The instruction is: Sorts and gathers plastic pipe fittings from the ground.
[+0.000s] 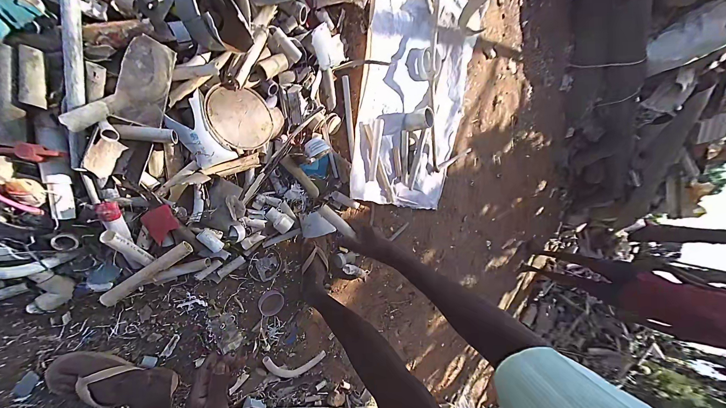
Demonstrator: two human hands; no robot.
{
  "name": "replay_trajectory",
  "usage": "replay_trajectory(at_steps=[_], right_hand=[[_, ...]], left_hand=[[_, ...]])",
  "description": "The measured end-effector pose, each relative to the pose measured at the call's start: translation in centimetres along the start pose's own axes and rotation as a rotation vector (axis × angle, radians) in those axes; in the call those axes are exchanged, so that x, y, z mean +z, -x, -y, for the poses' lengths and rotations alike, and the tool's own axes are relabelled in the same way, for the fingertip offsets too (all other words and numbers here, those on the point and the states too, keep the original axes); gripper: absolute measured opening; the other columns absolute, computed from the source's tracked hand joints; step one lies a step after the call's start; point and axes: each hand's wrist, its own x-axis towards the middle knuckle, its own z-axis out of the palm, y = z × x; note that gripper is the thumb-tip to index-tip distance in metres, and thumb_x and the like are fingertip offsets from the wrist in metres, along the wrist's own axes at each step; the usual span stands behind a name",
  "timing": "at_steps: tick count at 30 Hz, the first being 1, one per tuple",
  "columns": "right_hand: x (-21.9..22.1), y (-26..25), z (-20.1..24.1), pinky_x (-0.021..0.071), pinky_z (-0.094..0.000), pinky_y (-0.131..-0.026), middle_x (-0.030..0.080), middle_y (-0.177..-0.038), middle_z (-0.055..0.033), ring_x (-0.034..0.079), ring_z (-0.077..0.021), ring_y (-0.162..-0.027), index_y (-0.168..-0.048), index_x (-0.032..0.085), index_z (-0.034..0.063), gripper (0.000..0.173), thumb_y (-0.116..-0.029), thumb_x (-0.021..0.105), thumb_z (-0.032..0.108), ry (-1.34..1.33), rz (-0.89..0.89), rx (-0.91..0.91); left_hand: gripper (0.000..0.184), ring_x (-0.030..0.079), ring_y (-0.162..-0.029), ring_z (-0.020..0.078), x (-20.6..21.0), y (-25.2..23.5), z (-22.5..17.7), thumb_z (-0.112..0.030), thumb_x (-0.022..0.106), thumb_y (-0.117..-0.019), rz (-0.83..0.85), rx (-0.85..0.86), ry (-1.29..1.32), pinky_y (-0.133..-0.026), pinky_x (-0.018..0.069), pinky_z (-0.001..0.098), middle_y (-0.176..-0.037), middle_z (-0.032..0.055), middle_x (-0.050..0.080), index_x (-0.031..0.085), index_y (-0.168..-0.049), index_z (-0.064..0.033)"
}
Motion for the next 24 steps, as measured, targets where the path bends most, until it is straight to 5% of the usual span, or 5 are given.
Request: replay_trajectory(at_steps=[5,11,16,20,24], right_hand=[[16.3,3.5,2.0,0.0493,-0.0463,-0.094,0.067,-0.113,-0.0228,0.064,-0.0277,-0.101,-0.130,0.059,-0.0049,0.054,-0.0970,0.064,0.037,-0.227,0.272,-0.079],[17.1,4.3,2.8,0.0502,-0.0440,-0.094,0.067,-0.116,-0.0225,0.065,-0.0261,-0.102,-0.133,0.057,-0.0045,0.052,-0.0969,0.064,0.032,-0.322,0.235,-0.091],[7.7,0.7,-0.1,0.0556,-0.0367,-0.088,0.068,-0.112,-0.0150,0.067,-0.0174,-0.095,-0.135,0.057,0.0008,0.046,-0.0978,0.065,0.026,-0.405,-0.076,0.050],[-7.6,0.3,-3.7,0.0558,-0.0430,-0.077,0.068,-0.100,-0.0159,0.066,-0.0224,-0.083,-0.132,0.056,-0.0003,0.044,-0.0989,0.065,0.028,-0.280,-0.493,0.089],[-25.3,3.4,-2.3,0.0453,-0.0452,-0.110,0.050,-0.149,-0.0211,0.055,-0.0286,-0.130,-0.160,0.023,0.0059,0.078,-0.0997,0.064,0.034,-0.148,-0.969,0.218]], left_hand=[[0.043,0.068,-0.094,0.0042,0.1,0.1,-0.3,-0.022,0.040,-0.1050,-0.003,-0.007,-0.034,-0.084,0.0577,0.0247,-0.105,0.0000,0.066,0.044,-0.137,0.0068],[0.037,0.067,-0.091,0.0040,-0.3,0.0,-0.5,-0.021,0.040,-0.1054,0.014,0.013,-0.006,-0.084,0.0577,0.0249,-0.102,-0.0021,0.066,0.049,-0.131,0.0045],[0.033,0.066,-0.090,0.0027,-0.8,0.0,-0.8,-0.019,0.039,-0.1062,0.007,0.026,0.009,-0.083,0.0569,0.0231,-0.101,-0.0043,0.066,0.050,-0.129,0.0021],[0.035,0.066,-0.092,0.0032,-1.3,0.0,-0.7,-0.019,0.039,-0.1061,-0.003,0.042,0.022,-0.082,0.0572,0.0233,-0.103,-0.0038,0.065,0.050,-0.131,0.0023],[0.039,0.067,-0.094,0.0042,-1.5,0.3,-0.9,-0.021,0.040,-0.1050,0.002,0.016,0.023,-0.085,0.0570,0.0241,-0.104,-0.0013,0.066,0.047,-0.134,0.0041]])
